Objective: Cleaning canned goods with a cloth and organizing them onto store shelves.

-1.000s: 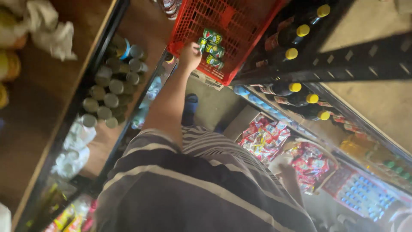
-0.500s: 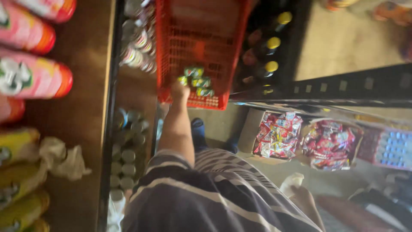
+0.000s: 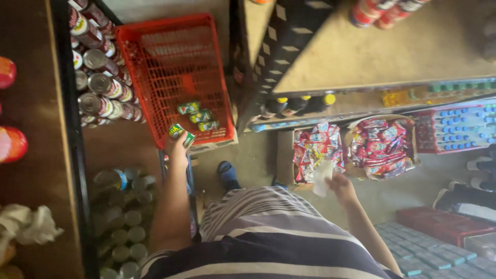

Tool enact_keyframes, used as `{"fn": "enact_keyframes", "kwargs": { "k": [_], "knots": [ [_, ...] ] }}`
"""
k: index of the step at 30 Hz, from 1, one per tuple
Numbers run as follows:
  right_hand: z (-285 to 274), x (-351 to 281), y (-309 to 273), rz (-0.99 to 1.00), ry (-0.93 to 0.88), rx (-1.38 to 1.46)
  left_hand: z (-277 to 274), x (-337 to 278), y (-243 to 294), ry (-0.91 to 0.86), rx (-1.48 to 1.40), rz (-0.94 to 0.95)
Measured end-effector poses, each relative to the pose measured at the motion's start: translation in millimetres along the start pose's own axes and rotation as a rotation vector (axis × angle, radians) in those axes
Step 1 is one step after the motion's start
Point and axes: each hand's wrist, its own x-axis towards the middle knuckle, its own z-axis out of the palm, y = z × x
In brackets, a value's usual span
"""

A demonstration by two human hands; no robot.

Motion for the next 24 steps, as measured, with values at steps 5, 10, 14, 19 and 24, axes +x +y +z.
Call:
{"fn": "enact_keyframes", "kwargs": {
  "k": [5,10,14,19,24],
  "knots": [
    [40,17,-110,-0.004,0.241,-0.78,27,-94,36,-0.262,0.447,-0.023],
    [36,25,-147,-0.199,0.377,-0.643,85,-206,49,-0.496,-0.361,-0.363],
    [89,-14,-234,-0.676,0.175,-0.26,146,-313,88,-0.681,-0.46,-0.578],
    [119,-45,-280,-1.029,0.049,-0.358,220,-407,110,-0.793,-0.548,-0.503],
    [132,-93,-312,-1.158,0.093,-0.431,226,-497,195,-0.911,-0.44,-0.135]
  ]
}}
